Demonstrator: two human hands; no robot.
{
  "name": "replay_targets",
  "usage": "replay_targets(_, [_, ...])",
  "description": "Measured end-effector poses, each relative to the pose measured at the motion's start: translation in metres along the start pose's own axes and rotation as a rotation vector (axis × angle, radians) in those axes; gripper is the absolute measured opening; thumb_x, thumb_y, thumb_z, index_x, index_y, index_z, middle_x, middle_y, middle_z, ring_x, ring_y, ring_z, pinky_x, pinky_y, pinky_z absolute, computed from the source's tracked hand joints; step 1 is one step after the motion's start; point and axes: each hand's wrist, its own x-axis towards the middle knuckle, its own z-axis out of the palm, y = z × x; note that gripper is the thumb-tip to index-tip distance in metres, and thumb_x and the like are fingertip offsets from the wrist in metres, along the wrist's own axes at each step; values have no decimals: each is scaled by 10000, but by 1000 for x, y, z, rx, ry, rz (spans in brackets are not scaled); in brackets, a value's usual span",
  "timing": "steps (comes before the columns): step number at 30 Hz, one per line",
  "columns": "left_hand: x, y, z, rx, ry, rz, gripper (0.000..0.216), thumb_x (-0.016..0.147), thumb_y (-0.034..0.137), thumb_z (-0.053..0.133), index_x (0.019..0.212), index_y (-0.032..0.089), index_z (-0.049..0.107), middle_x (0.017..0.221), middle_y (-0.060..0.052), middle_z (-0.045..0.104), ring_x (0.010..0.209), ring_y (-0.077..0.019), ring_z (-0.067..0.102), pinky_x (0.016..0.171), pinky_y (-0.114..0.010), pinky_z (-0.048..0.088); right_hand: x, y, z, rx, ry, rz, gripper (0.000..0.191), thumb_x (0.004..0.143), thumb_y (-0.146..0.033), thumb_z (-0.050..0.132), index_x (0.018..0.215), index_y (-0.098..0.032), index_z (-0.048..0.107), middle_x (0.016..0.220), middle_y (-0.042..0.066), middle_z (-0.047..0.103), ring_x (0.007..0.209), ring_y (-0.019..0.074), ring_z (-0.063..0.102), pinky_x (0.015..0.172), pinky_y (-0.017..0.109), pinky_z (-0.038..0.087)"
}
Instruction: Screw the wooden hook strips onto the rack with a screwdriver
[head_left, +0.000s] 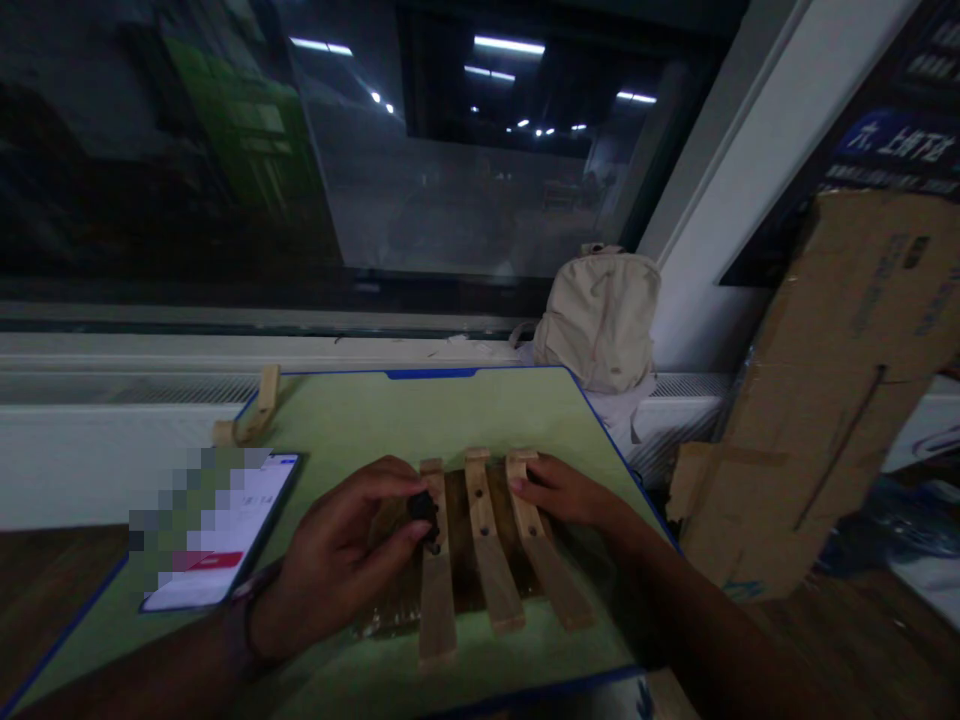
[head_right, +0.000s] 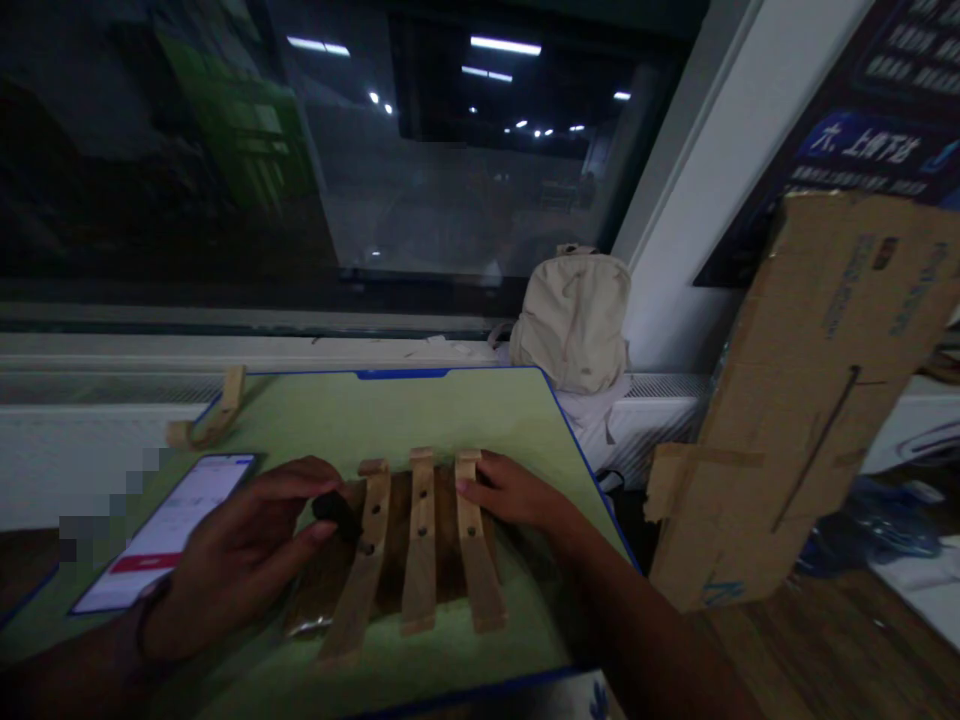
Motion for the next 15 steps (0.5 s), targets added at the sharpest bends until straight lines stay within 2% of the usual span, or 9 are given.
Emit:
replay_targets(4, [-3,-7,-4,69,-65,-8,434,888,71,582,1253,303,618,1078,-70,730,1030,-189,702,867,-312,609,-1,-4,-1,9,-19,-34,331,1001,-418,473,1166,-203,662,1188,87,706,1097,241,644,987,412,493])
replay_targets(11, [7,-9,-5,95,-64,48,376,908,76,544,1204,285,644,1069,-63,733,994,-171,713,810,-288,617,-1,-1,1,-13,-11,-62,280,1004,-403,469,1042,-228,685,1089,67,709,1026,229,648,943,407,507])
replay_targets(15, [4,-9,-6,-9,-82,45,384,874,88,626,1181,318,627,1013,-45,728,939,-183,720,722,-294,626,-3,-2,1,-23,10,-39,300,1001,-431,475,1118,-239,674,1085,73,699,1057,240,638,955,425,501])
